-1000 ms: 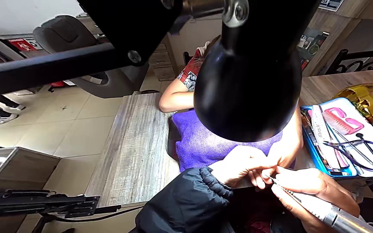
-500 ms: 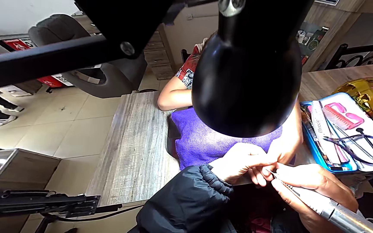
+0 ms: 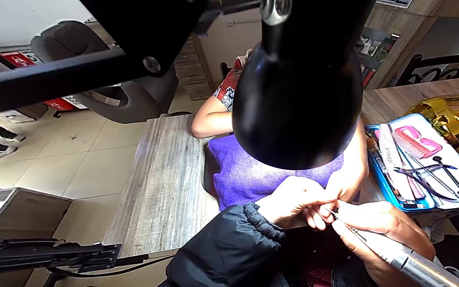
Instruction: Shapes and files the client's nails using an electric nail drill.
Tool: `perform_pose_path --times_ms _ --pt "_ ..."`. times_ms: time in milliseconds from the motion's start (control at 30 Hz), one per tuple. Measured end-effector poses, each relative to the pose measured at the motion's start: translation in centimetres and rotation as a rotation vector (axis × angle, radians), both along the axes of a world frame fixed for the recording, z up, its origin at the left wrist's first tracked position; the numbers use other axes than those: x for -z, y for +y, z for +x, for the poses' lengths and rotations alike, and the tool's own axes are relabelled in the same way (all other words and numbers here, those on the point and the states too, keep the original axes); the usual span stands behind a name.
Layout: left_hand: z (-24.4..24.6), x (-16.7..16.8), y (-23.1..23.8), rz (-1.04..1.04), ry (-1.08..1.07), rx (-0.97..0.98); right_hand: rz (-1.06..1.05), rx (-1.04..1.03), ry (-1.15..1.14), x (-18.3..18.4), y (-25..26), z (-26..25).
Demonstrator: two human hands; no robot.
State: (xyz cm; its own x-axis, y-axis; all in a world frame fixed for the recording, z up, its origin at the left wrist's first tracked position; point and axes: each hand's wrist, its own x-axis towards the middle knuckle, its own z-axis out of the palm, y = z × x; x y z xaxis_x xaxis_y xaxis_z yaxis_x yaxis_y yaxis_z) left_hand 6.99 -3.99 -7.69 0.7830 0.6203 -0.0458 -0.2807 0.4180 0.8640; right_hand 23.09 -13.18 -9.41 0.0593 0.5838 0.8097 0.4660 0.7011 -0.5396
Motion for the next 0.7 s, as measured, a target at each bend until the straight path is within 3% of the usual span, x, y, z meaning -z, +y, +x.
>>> perform_pose_path --times_ms 700 --pt "-0.30 0.34 0.19 -0.001 -0.026 0.024 0.035 -0.023 -0.018 0.28 -0.01 -0.25"
